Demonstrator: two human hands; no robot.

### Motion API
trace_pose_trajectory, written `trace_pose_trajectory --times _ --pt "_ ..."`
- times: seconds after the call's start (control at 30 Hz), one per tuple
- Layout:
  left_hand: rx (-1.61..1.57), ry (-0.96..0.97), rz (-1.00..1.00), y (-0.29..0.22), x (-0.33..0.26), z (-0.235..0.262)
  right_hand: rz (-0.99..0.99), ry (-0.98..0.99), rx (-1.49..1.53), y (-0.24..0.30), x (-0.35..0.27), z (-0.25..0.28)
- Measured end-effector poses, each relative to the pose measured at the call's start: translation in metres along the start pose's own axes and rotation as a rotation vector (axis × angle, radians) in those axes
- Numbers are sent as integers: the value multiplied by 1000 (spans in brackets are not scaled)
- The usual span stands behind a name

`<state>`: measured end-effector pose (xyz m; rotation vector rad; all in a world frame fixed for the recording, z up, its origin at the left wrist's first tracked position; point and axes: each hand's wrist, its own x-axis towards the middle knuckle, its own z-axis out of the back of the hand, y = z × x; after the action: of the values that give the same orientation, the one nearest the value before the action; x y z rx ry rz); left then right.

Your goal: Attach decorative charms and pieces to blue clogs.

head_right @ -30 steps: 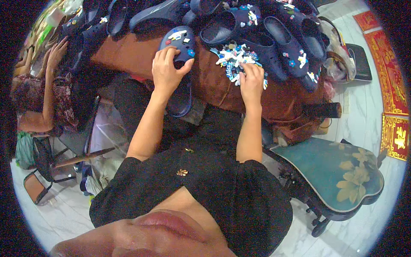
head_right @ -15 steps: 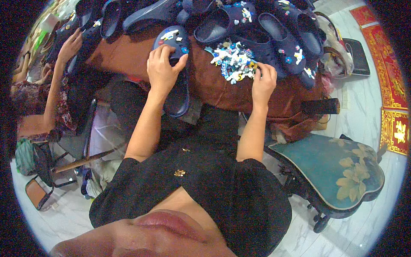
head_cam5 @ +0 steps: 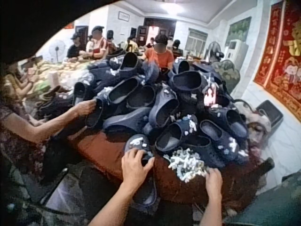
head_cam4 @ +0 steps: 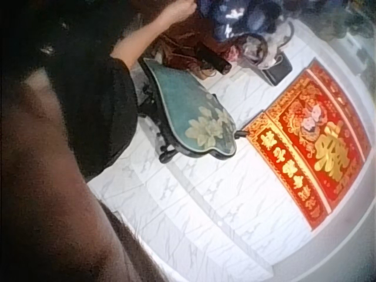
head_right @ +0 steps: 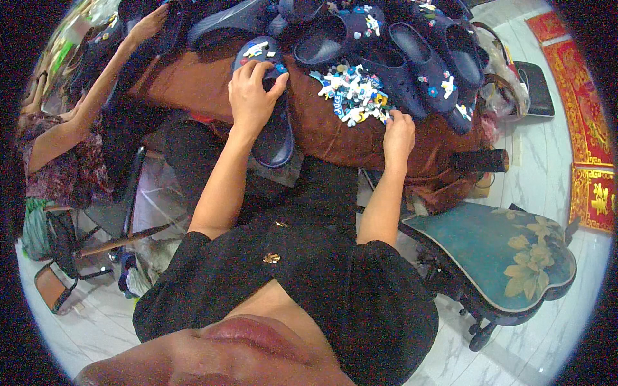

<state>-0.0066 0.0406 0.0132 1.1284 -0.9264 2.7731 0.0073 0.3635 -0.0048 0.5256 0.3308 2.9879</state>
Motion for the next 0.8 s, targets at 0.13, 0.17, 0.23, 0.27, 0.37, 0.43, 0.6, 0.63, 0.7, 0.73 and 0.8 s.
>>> trace_pose_trajectory --times 0.13,0.17,0.23,0.27,0.37,0.43,0.6,0.63,0.7,0.73,0.8 --pt "-13 -11 5 0 -1 1 -26 24 18 -4 0 0" --pt "-22 -1 8 0 -1 1 -28 33 33 -5 -1 -1" --pt "-29 7 10 1 -1 2 -26 40 50 -7 -2 0" --pt "-27 -1 6 1 -1 2 -19 61 63 -8 -3 1" --pt "-26 -11 -5 0 -2 2 -9 88 97 -9 -5 1" --pt "-26 -17 -11 0 -2 2 -4 92 119 -9 -5 1" --pt "-10 -34 -25 1 -2 2 7 -67 157 -2 -6 -2" --pt "-10 -34 -27 1 -2 2 -43 -40 147 -2 -6 -2" --pt "-15 -34 -24 1 -2 2 -12 -65 149 -2 -4 -1" --pt "-14 -35 -25 1 -2 2 -46 -43 142 -2 -3 0" --pt "-9 -28 -27 1 -3 2 10 -119 223 -2 -2 1"
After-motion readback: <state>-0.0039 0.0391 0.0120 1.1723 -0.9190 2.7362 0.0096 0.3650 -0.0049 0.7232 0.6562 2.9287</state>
